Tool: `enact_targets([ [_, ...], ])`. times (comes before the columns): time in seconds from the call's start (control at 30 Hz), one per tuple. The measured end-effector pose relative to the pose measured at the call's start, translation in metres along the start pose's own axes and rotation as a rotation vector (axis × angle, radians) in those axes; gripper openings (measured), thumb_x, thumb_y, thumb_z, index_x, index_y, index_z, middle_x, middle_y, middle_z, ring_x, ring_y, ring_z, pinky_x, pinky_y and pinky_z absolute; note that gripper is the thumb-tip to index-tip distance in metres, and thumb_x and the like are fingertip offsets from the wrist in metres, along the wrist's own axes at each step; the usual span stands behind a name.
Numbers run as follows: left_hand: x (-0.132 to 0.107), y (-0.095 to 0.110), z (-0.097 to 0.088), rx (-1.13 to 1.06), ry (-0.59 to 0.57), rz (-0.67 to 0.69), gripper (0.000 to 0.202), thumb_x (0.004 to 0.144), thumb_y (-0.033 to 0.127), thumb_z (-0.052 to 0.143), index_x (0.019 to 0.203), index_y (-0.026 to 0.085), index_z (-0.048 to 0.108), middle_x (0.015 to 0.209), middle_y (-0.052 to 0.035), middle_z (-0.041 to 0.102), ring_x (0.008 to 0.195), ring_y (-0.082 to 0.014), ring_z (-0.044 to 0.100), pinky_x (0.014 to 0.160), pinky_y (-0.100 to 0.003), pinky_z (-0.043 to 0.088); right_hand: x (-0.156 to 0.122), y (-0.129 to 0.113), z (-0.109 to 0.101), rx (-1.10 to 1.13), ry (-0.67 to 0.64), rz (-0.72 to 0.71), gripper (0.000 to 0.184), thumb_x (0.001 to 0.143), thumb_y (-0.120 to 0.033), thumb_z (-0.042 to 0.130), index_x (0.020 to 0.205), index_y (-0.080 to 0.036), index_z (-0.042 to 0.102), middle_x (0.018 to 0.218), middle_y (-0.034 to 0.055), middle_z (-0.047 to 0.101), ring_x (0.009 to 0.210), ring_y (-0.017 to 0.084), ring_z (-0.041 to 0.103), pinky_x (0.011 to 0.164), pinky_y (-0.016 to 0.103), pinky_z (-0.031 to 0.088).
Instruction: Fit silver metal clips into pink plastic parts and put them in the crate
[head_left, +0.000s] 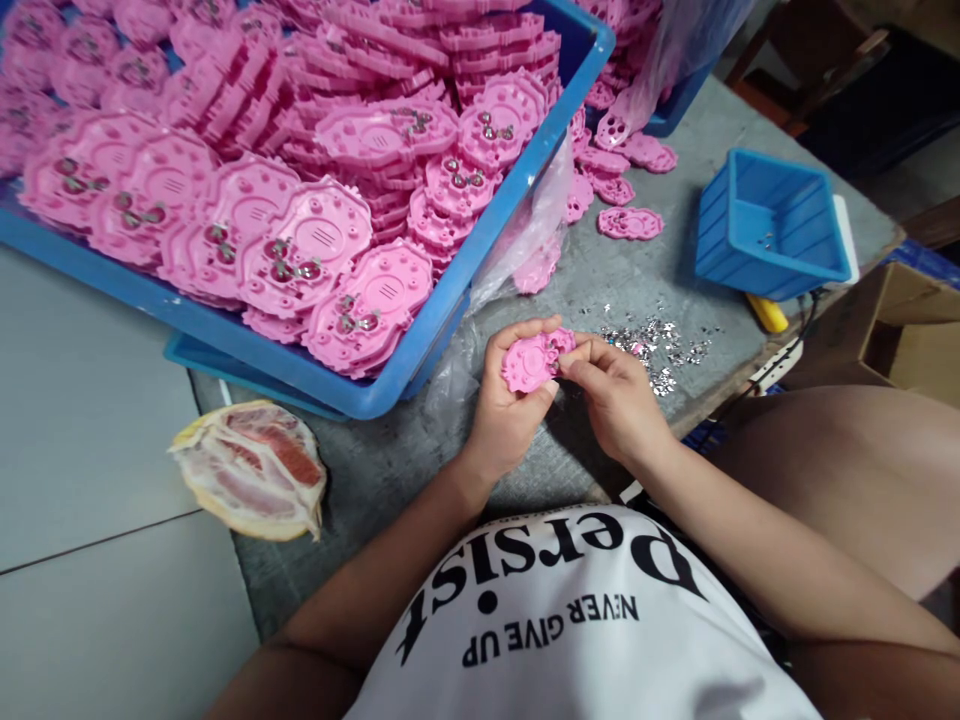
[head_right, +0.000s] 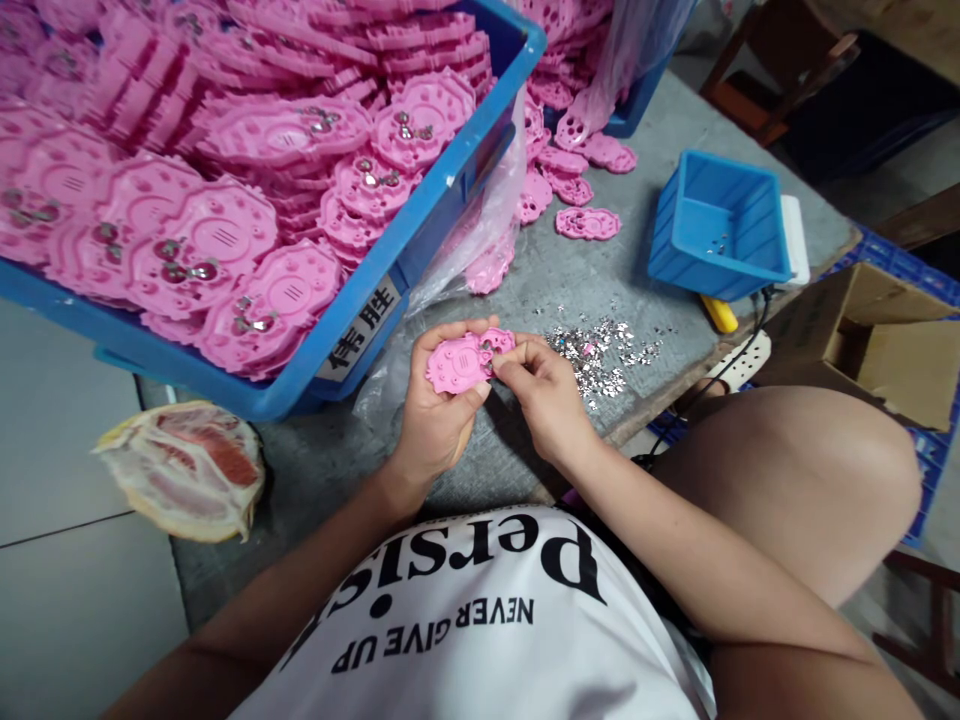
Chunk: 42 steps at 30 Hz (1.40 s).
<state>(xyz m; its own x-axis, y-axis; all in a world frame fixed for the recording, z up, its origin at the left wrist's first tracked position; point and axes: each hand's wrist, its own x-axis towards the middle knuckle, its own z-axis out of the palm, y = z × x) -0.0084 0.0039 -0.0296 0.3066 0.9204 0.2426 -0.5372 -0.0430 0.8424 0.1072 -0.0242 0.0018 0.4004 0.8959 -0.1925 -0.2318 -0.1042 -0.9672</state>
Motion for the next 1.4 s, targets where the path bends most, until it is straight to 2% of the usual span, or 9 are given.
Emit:
enact_targets([
  [0.23,0.0,0.002,0.0,0.059,0.003,-0.007,0.054,0.083,0.006,0.069,0.129,0.03,0.056,0.141,-0.0056,0.063,0.138,-0.0239,0.057,0.123,-0.048,0.042,0.0,-0.002,0.001,0.028,-0.002,0.021,0.015,0.066,-0.027,0.079,0.058,-0.023,0.067,0.089,0.0022,0.065,0.088,0.018,0.057,0.092,0.036,0.042],
  [0.5,-0.001,0.0,-0.001,0.063,-0.008,0.013,0.054,0.084,0.007,0.07,0.13,0.03,0.055,0.141,-0.0051,0.063,0.138,-0.0226,0.057,0.123,-0.046,0.042,0.0,-0.003,0.001,0.04,-0.017,0.034,0.016,0.066,-0.027,0.079,0.058,-0.023,0.066,0.09,0.002,0.065,0.089,0.018,0.056,0.092,0.035,0.041],
  [0.73,-0.001,-0.002,-0.001,0.101,-0.008,0.015,0.05,0.087,0.013,0.07,0.131,0.029,0.053,0.142,-0.0073,0.062,0.138,-0.0239,0.057,0.122,-0.048,0.043,-0.001,0.004,0.001,-0.003,0.009,-0.018,0.017,0.069,-0.028,0.079,0.06,-0.023,0.065,0.092,0.002,0.065,0.091,0.019,0.058,0.095,0.037,0.043],
  [0.93,-0.001,-0.003,-0.002,0.069,0.004,0.009,0.052,0.084,0.011,0.072,0.13,0.03,0.056,0.14,-0.0055,0.063,0.137,-0.0226,0.057,0.123,-0.046,0.041,-0.001,0.011,0.0,-0.055,-0.008,-0.077,0.02,0.072,-0.034,0.084,0.072,-0.023,0.068,0.096,0.0024,0.067,0.096,0.02,0.06,0.097,0.038,0.045],
  [1.07,0.0,-0.001,-0.001,0.015,0.037,-0.071,0.058,0.084,0.019,0.075,0.136,0.03,0.052,0.141,-0.0084,0.063,0.137,-0.0257,0.059,0.121,-0.048,0.043,-0.001,0.008,0.0,-0.026,-0.019,-0.054,0.028,0.069,-0.037,0.087,0.074,-0.023,0.064,0.083,-0.0015,0.064,0.082,0.017,0.057,0.085,0.034,0.047],
  [1.23,0.002,0.009,0.002,-0.081,0.095,-0.218,0.069,0.083,0.021,0.075,0.145,0.032,0.046,0.145,-0.0092,0.063,0.137,-0.0273,0.059,0.118,-0.048,0.046,-0.001,0.002,-0.002,0.018,-0.02,-0.026,0.018,0.072,-0.033,0.079,0.074,-0.023,0.064,0.075,-0.0031,0.062,0.073,0.014,0.054,0.079,0.032,0.046],
  [1.4,0.003,0.018,0.002,-0.208,0.12,-0.406,0.07,0.082,0.019,0.063,0.148,0.032,0.045,0.138,-0.0092,0.067,0.132,-0.0304,0.063,0.108,-0.054,0.053,0.006,-0.007,-0.01,0.015,0.054,-0.027,0.014,0.071,-0.028,0.077,0.078,-0.023,0.066,0.088,0.0,0.069,0.077,0.014,0.058,0.077,0.031,0.048],
])
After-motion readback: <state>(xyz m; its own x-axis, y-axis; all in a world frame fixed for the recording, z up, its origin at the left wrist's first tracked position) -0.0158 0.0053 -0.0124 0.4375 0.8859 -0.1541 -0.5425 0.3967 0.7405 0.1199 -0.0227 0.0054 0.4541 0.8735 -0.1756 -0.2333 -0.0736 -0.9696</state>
